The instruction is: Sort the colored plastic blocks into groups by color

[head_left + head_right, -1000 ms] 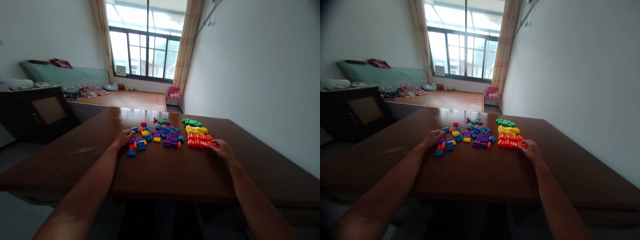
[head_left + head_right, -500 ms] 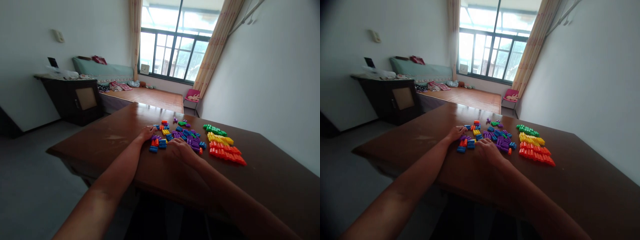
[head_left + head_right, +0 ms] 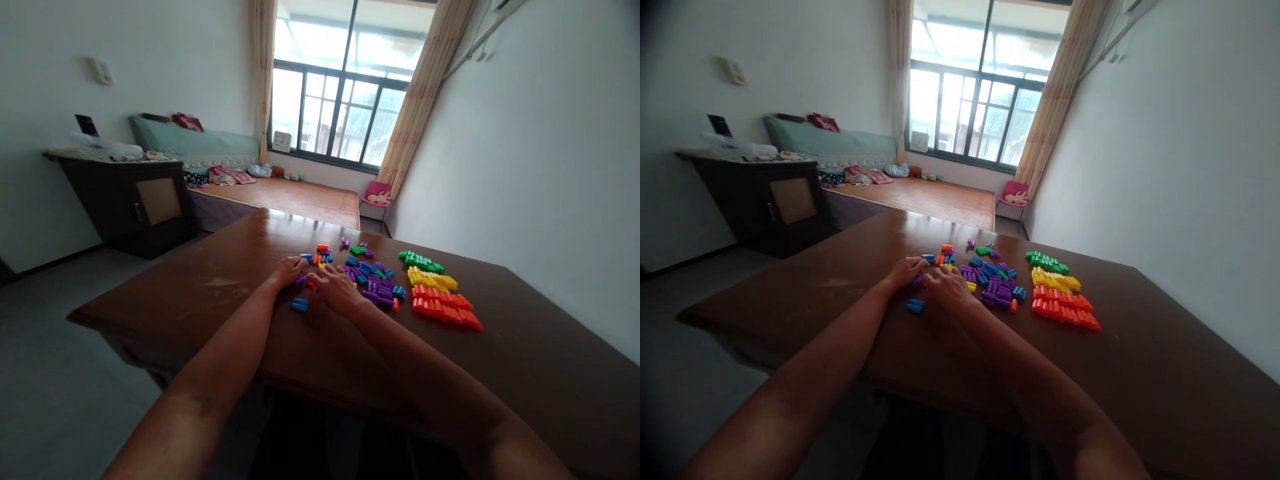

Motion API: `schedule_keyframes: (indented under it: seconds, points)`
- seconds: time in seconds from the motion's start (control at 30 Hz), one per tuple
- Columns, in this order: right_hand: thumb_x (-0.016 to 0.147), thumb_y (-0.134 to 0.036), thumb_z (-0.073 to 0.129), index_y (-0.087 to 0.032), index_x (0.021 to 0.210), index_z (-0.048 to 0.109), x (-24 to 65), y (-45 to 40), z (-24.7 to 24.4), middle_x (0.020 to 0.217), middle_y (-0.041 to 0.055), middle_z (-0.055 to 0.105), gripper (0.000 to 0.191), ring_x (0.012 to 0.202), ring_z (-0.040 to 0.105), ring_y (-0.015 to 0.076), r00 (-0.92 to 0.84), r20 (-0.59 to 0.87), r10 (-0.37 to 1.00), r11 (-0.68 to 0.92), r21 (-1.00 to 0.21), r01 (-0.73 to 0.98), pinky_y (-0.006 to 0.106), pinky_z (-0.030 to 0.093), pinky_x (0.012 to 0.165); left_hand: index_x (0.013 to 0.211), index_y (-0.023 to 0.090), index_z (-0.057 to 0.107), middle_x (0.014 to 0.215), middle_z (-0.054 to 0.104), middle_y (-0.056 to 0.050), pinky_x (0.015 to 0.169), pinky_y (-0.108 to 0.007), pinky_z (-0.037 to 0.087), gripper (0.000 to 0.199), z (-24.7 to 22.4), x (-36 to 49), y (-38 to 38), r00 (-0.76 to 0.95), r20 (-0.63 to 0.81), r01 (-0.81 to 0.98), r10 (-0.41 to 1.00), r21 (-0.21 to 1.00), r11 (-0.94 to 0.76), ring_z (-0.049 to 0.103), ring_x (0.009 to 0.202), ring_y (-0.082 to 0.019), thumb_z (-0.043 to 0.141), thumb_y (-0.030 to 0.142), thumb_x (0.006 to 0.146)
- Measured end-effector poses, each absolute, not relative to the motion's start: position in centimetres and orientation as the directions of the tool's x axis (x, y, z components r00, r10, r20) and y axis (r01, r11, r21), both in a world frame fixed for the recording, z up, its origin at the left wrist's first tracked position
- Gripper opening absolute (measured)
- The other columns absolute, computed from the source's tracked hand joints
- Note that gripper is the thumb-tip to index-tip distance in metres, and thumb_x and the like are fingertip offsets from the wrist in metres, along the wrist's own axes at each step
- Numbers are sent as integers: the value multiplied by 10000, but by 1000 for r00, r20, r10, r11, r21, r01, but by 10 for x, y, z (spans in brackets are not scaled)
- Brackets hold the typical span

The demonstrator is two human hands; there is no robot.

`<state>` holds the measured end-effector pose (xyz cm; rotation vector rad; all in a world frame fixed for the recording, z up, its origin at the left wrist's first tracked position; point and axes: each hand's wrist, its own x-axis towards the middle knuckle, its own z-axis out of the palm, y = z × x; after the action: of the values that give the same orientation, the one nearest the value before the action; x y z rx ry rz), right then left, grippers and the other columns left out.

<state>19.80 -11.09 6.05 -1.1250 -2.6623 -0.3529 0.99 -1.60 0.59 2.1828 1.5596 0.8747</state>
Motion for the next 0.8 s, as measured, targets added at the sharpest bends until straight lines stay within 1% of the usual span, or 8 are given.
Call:
schedule_keyframes:
  seconds: [0.07, 0.17, 0.3, 0.4, 0.47, 0.57, 0.7, 0.8]
  points:
    - [857, -182, 533, -196, 1133, 552, 223, -112, 62, 1018, 93, 636, 277, 994, 545, 237, -537, 401, 742, 593, -19, 805, 360, 418, 823, 991, 170, 735, 848, 743, -61, 694, -269, 464, 459, 6, 10, -16, 218, 284, 720, 934, 599, -351, 666, 794, -204, 378, 442, 897]
    - [772, -193, 581, -179, 1088, 522, 278, -113, 59, 988, 76, 633, 322, 891, 580, 204, -324, 467, 823, 487, -286, 825, 326, 456, 770, 1006, 165, 734, 819, 740, -52, 660, -271, 468, 507, 7, 9, -15, 221, 277, 707, 935, 614, -350, 663, 747, -201, 367, 494, 885]
    - [734, -268, 601, -193, 1051, 529, 380, -119, 52, 1027, 67, 629, 334, 816, 609, 172, 20, 510, 860, 326, -580, 747, 317, 504, 728, 999, 174, 736, 821, 743, -48, 664, -277, 468, 523, 8, 8, -12, 228, 275, 722, 934, 596, -351, 665, 752, -209, 372, 524, 864]
    - [700, -415, 659, -189, 1031, 548, 468, -131, 43, 995, 76, 652, 416, 806, 633, 185, 376, 466, 801, 169, -778, 605, 324, 528, 703, 1017, 175, 734, 831, 743, -53, 664, -285, 465, 534, 9, 6, -10, 230, 275, 737, 934, 578, -351, 665, 770, -222, 383, 540, 846]
    - [641, -484, 706, -186, 982, 572, 521, -142, 33, 963, 83, 672, 473, 808, 640, 193, 556, 427, 713, 95, -845, 527, 324, 534, 696, 1015, 179, 734, 825, 740, -53, 658, -287, 463, 545, 9, 5, -9, 224, 269, 740, 937, 578, -343, 663, 765, -224, 381, 552, 834]
    - [548, -509, 755, -181, 892, 604, 581, -159, 10, 897, 87, 691, 498, 761, 634, 192, 710, 387, 589, -17, -872, 489, 317, 529, 658, 994, 194, 737, 804, 737, -44, 665, -286, 464, 544, 10, 5, -10, 211, 272, 741, 939, 582, -336, 659, 764, -224, 380, 567, 822]
    - [478, -509, 775, -174, 788, 618, 605, -169, -13, 793, 90, 695, 482, 677, 617, 189, 780, 329, 532, -106, -888, 447, 310, 509, 590, 979, 194, 733, 795, 732, -43, 692, -290, 472, 554, 10, 4, -9, 210, 282, 733, 936, 588, -341, 659, 771, -227, 374, 582, 815]
    - [557, -553, 729, -159, 873, 641, 591, -167, -12, 861, 110, 703, 513, 713, 621, 188, 746, 388, 541, -49, -871, 489, 307, 512, 618, 992, 187, 728, 791, 728, -46, 702, -297, 473, 570, 10, 3, -7, 212, 277, 737, 937, 584, -339, 661, 771, -229, 366, 590, 815]
